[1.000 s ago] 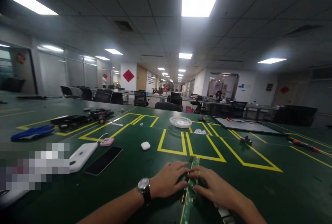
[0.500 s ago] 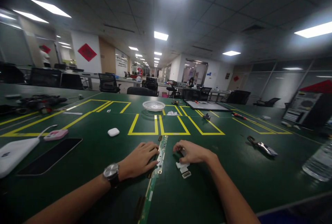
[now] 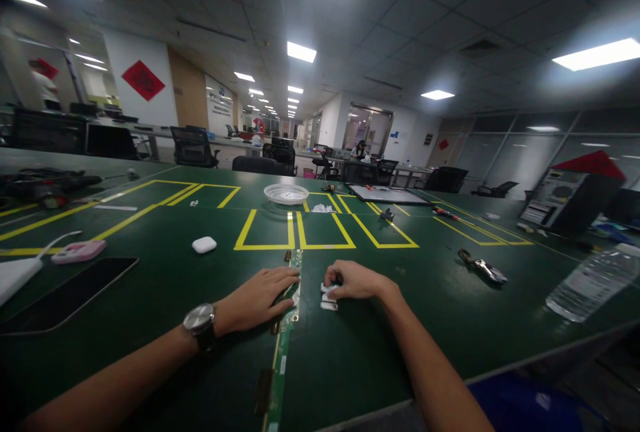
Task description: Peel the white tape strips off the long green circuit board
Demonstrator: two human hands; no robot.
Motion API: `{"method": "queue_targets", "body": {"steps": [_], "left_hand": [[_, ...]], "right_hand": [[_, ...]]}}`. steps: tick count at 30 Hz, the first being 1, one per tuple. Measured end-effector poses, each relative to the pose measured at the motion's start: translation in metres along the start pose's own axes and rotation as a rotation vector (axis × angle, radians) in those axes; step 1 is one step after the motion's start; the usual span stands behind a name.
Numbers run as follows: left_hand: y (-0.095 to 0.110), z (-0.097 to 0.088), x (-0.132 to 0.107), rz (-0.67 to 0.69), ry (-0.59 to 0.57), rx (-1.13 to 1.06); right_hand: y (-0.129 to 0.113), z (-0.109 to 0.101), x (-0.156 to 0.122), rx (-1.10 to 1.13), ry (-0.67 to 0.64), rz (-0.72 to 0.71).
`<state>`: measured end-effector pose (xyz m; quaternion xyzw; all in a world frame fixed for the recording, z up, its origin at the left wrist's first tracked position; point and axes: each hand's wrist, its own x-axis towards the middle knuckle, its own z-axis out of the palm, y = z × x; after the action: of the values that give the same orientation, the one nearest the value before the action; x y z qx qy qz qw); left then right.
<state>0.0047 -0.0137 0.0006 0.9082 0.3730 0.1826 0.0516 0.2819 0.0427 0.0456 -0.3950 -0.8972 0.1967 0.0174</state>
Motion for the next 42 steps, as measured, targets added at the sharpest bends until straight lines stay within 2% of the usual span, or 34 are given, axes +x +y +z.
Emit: {"method": "queue_targets", "body": {"steps": [3, 6, 9, 12, 15, 26, 42], "left_hand": [[0.001, -0.001, 0.0, -0.027, 0.007, 0.015], [0.001, -0.001, -0.001, -0.04, 0.007, 0.009], [-0.001, 0.0, -0.001, -0.048, 0.016, 0.017], [-0.003, 0.001, -0.001, -0.05, 0.013, 0.032], [-0.003, 0.002, -0.001, -0.055, -0.005, 0.031], [0.001, -0.001, -0.001, -0.052, -0.015, 0.061], [0.002, -0.002, -0.001, -0.062, -0.019, 0.038]], "right_hand": [[-0.001, 0.001, 0.002, -0.002, 0.058, 0.031], [-0.008, -0.005, -0.003, 0.065, 0.087, -0.059], [-0.016, -0.011, -0.009, 0.106, 0.041, -0.18], [-0.019, -0.008, -0.008, 0.049, -0.012, -0.214], [-0.02, 0.0, 0.0, 0.0, 0.013, -0.21], [-0.035, 0.028, 0.021, -0.053, 0.233, -0.201], [-0.04, 0.026, 0.02, -0.066, 0.245, -0.161]]}}
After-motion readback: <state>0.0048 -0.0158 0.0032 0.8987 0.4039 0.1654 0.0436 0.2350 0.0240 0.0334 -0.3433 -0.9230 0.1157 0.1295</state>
